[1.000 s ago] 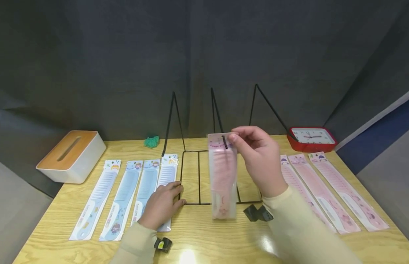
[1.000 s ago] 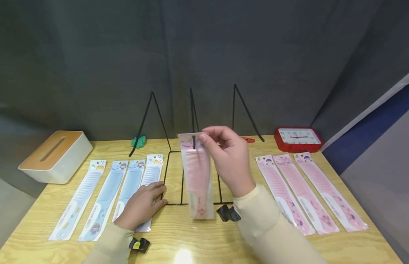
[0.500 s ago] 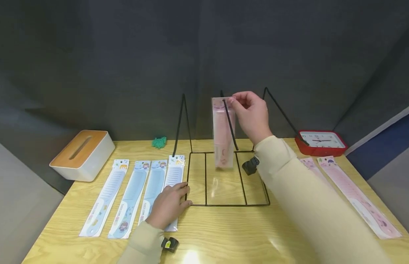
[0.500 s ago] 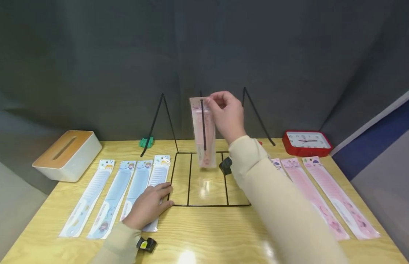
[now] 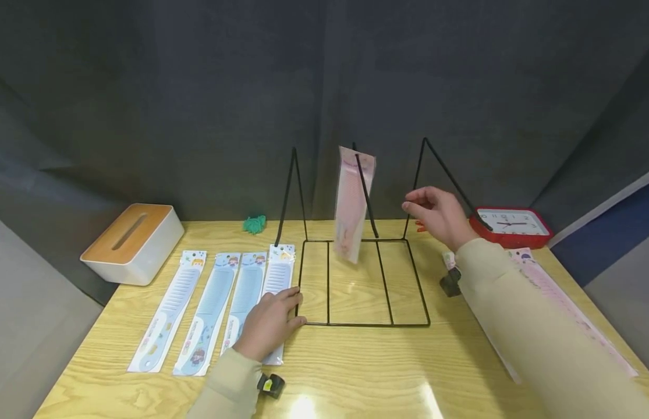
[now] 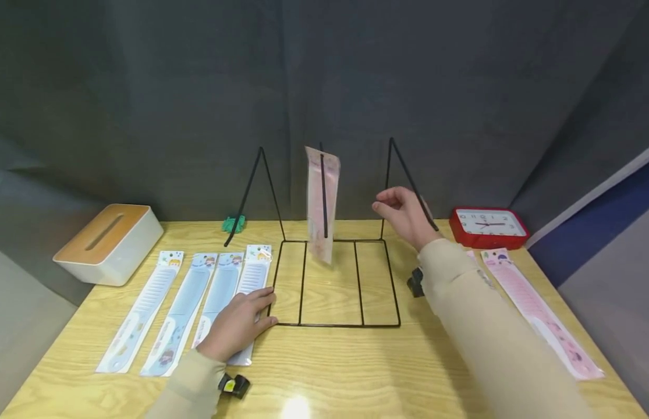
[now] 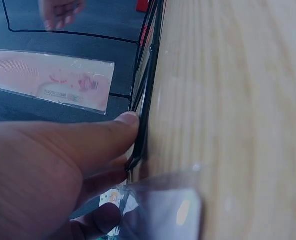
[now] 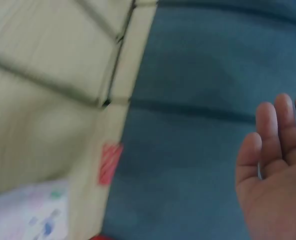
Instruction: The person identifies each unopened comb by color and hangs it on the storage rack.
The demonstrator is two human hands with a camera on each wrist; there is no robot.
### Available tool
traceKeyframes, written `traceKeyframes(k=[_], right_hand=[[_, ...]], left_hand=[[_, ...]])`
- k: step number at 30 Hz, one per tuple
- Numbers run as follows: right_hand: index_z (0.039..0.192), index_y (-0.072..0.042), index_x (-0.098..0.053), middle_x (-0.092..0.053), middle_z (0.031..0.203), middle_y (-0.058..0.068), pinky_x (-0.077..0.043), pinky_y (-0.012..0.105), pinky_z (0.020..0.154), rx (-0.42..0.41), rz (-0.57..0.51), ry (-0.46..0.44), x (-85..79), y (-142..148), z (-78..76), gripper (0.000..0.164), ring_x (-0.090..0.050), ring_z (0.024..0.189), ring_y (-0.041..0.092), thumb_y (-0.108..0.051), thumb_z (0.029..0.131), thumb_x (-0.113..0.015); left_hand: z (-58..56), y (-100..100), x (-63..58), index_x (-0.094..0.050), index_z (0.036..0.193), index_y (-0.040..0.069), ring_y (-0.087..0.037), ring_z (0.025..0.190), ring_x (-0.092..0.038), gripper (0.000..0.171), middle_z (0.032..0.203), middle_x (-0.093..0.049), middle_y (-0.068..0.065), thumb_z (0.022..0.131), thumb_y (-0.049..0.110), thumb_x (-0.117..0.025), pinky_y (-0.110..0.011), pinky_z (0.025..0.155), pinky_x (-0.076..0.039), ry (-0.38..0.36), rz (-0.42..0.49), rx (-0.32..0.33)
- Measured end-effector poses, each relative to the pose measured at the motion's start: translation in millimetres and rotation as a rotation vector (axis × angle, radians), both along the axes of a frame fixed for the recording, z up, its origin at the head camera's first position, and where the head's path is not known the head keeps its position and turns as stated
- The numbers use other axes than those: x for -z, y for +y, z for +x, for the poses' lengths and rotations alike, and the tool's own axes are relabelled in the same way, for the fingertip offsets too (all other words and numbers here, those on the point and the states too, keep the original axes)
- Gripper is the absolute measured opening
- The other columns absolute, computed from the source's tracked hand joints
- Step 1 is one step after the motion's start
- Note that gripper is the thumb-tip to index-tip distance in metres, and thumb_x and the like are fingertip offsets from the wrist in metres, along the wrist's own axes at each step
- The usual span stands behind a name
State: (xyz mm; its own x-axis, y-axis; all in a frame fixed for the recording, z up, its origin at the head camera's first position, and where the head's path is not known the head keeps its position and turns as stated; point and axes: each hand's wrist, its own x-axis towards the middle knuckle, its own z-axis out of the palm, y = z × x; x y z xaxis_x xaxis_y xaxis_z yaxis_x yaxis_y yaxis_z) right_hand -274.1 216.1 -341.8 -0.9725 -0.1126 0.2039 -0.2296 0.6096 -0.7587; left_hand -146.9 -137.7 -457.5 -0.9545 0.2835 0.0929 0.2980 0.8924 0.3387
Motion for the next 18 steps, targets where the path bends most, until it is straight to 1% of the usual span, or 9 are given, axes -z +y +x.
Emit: traceKeyframes(k=[2, 4, 5, 8, 10, 12, 15, 18], right_hand=[[0.125, -0.006, -0.061, -0.064, 0.119, 0.013, -0.05, 0.033, 0.078, -0.011, -0.001, -0.047, 9.6, 16, -2.1, 0.041, -0.059, 0.103, 0.026, -0.039, 0.101, -0.06], [0.127, -0.004, -0.059, -0.062, 0.122, 0.015, -0.049, 0.036, 0.084, -0.011, 0.009, -0.094, 20.2, 30, -4.9, 0.044, -0.057, 0.107, 0.027, -0.04, 0.102, -0.059], [0.129, -0.004, -0.057, -0.059, 0.124, 0.016, -0.048, 0.038, 0.086, -0.01, 0.01, -0.135, 25.5, 38, -6.0, 0.045, -0.056, 0.109, 0.028, -0.041, 0.102, -0.058], [0.134, -0.004, -0.052, -0.054, 0.129, 0.016, -0.046, 0.041, 0.088, 0.012, 0.024, -0.235, 43.5, 60, -9.4, 0.052, -0.051, 0.112, 0.031, -0.046, 0.102, -0.056], [0.136, -0.004, -0.049, -0.051, 0.132, 0.018, -0.047, 0.044, 0.088, 0.022, 0.066, -0.285, 55.6, 75, -11.0, 0.057, -0.052, 0.114, 0.034, -0.049, 0.101, -0.054], [0.138, -0.003, -0.048, -0.052, 0.133, 0.021, -0.048, 0.049, 0.09, 0.042, 0.104, -0.331, 67.5, 90, -12.1, 0.062, -0.054, 0.115, 0.038, -0.052, 0.1, -0.055], [0.138, -0.001, -0.049, -0.054, 0.134, 0.025, -0.048, 0.055, 0.093, 0.084, 0.18, -0.375, 84.3, 110, -12.5, 0.062, -0.057, 0.114, 0.039, -0.049, 0.1, -0.056], [0.136, 0.002, -0.051, -0.056, 0.132, 0.027, -0.046, 0.057, 0.097, 0.14, 0.22, -0.412, 98.0, 125, -11.2, 0.058, -0.055, 0.112, 0.039, -0.04, 0.098, -0.061]], left_hand=[[-0.2, -1, -0.5, -0.065, 0.133, 0.009, -0.032, 0.112, -0.06, 0.051, 0.146, -0.055, -0.007, 0.09, 0.035, -0.075, -0.044, 0.087, -0.055, 0.001, -0.002, -0.002], [-0.3, -2, -0.6, -0.065, 0.133, 0.009, -0.032, 0.113, -0.059, 0.052, 0.146, -0.055, -0.007, 0.09, 0.035, -0.075, -0.044, 0.088, -0.055, 0.001, -0.002, -0.005], [-0.3, -2, -0.7, -0.065, 0.133, 0.009, -0.032, 0.113, -0.059, 0.052, 0.146, -0.055, -0.007, 0.09, 0.035, -0.075, -0.044, 0.089, -0.055, 0.002, -0.002, -0.005], [-0.6, -3, -0.5, -0.065, 0.134, 0.009, -0.032, 0.114, -0.059, 0.051, 0.147, -0.055, -0.006, 0.09, 0.035, -0.075, -0.044, 0.09, -0.054, 0.002, -0.001, -0.001], [-0.8, -3, -0.5, -0.064, 0.134, 0.009, -0.032, 0.115, -0.059, 0.051, 0.147, -0.054, -0.006, 0.091, 0.034, -0.074, -0.043, 0.091, -0.054, -0.001, 0.001, 0.002], [-0.8, -3, 0.0, -0.064, 0.134, 0.009, -0.032, 0.115, -0.059, 0.051, 0.148, -0.054, -0.006, 0.091, 0.033, -0.074, -0.043, 0.09, -0.054, -0.006, 0.007, 0.003], [0.6, -3, 0.2, -0.064, 0.135, 0.01, -0.032, 0.117, -0.059, 0.051, 0.148, -0.053, -0.005, 0.09, 0.033, -0.075, -0.044, 0.091, -0.054, -0.012, 0.01, 0.004], [3.3, -3, 0.3, -0.064, 0.134, 0.01, -0.033, 0.117, -0.059, 0.051, 0.147, -0.054, -0.006, 0.09, 0.034, -0.075, -0.045, 0.091, -0.054, -0.004, 0.002, 0.017]])
